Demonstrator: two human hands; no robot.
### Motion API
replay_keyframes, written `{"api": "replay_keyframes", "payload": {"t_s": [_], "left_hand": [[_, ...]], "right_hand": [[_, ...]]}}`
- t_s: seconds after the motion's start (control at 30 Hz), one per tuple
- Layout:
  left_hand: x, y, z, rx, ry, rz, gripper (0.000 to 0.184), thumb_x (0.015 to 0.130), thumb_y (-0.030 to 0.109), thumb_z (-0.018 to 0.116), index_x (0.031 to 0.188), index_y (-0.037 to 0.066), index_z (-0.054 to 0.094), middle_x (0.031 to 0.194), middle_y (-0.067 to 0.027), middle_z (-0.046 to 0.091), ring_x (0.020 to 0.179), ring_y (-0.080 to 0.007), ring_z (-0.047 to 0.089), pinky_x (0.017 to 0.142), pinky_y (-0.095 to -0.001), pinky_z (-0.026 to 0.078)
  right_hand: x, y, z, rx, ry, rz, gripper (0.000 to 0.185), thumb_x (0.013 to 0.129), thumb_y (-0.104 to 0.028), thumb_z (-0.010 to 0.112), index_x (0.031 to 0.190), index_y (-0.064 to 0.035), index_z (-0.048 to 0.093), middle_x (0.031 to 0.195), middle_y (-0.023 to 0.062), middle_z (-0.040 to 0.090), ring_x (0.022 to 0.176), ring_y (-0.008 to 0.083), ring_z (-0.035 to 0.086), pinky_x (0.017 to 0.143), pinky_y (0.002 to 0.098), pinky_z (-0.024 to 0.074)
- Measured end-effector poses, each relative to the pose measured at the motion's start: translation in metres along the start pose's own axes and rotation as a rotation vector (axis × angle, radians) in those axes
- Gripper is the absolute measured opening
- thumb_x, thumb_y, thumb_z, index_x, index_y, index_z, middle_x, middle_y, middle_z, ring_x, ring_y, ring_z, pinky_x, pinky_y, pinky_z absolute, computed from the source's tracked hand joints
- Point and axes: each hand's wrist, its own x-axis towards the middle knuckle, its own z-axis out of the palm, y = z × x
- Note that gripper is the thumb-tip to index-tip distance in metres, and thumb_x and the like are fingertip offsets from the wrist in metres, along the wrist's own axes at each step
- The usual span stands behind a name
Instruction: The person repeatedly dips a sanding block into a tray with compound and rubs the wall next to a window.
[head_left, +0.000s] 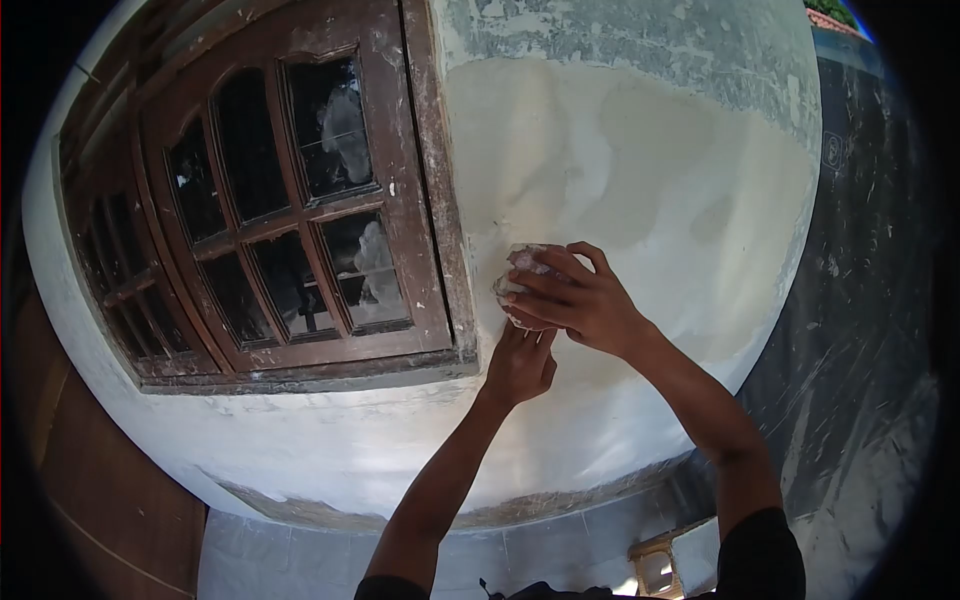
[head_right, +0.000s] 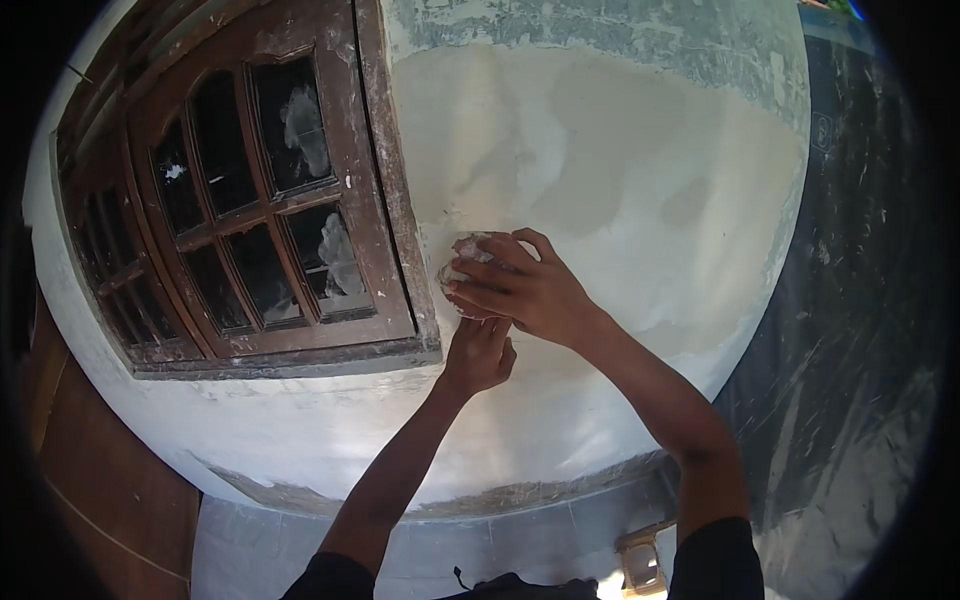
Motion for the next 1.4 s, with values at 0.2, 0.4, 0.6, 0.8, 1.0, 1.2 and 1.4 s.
{"api": "replay_keyframes", "payload": {"t_s": [0.2,0.4,0.6,0.8,1.0,1.2,1.4], "left_hand": [[0.017,-0.013,0.027,0.215,0.110,0.103,0.055,0.079,0.018,0.061,0.133,0.005,0.061,0.136,-0.0129,0.062,0.138,-0.0307,0.048,0.121,-0.0512,0.024],[0.015,-0.016,0.030,0.325,0.127,0.126,0.053,0.083,0.027,0.058,0.131,0.008,0.064,0.145,-0.0095,0.057,0.143,-0.0292,0.044,0.126,-0.0502,0.015],[0.014,-0.014,0.029,0.371,0.104,0.125,0.053,0.082,0.032,0.060,0.130,0.011,0.064,0.149,-0.0077,0.053,0.146,-0.0267,0.040,0.126,-0.0498,0.014],[0.016,-0.014,0.027,0.392,0.110,0.123,0.052,0.082,0.034,0.061,0.129,0.013,0.064,0.153,-0.0054,0.050,0.148,-0.0243,0.038,0.127,-0.0491,0.013],[0.017,-0.014,0.025,0.377,0.107,0.128,0.049,0.080,0.033,0.063,0.126,0.014,0.065,0.155,-0.0044,0.049,0.149,-0.0241,0.036,0.127,-0.0488,0.013],[0.016,-0.015,0.026,0.380,0.117,0.129,0.050,0.080,0.033,0.064,0.126,0.014,0.065,0.155,-0.0040,0.048,0.149,-0.0240,0.035,0.127,-0.0487,0.013],[0.017,-0.013,0.025,0.370,0.124,0.129,0.049,0.079,0.029,0.063,0.125,0.013,0.067,0.151,-0.0040,0.053,0.148,-0.0255,0.036,0.127,-0.0489,0.012]], "right_hand": [[0.035,0.040,0.023,-0.297,-0.057,-0.349,0.036,0.088,-0.029,0.072,0.123,-0.0362,0.066,0.141,-0.0146,0.058,0.134,0.0150,0.051,0.114,0.0430,0.0405],[0.045,0.060,0.045,-0.294,-0.005,-0.519,0.029,0.093,-0.032,0.067,0.122,-0.0346,0.066,0.141,-0.0143,0.056,0.134,0.0135,0.049,0.117,0.0436,0.0401],[0.037,0.073,0.057,-0.337,0.035,-0.556,0.032,0.095,-0.035,0.065,0.125,-0.0430,0.066,0.142,-0.0189,0.056,0.134,0.0093,0.049,0.123,0.0447,0.0361],[0.039,0.079,0.063,-0.374,0.075,-0.598,0.032,0.095,-0.035,0.065,0.126,-0.0431,0.066,0.143,-0.0193,0.055,0.134,0.0102,0.049,0.124,0.0451,0.0343],[0.038,0.079,0.065,-0.343,0.036,-0.567,0.033,0.094,-0.034,0.065,0.126,-0.0426,0.066,0.141,-0.0191,0.057,0.133,0.0100,0.049,0.123,0.0444,0.0348],[0.030,0.082,0.061,-0.333,0.041,-0.536,0.031,0.095,-0.035,0.064,0.125,-0.0409,0.066,0.138,-0.0192,0.059,0.133,0.0101,0.050,0.121,0.0449,0.0364],[0.014,0.087,0.045,-0.354,-0.018,-0.507,0.028,0.095,-0.036,0.063,0.123,-0.0375,0.068,0.139,-0.0183,0.059,0.135,0.0112,0.050,0.122,0.0458,0.0342]]}}
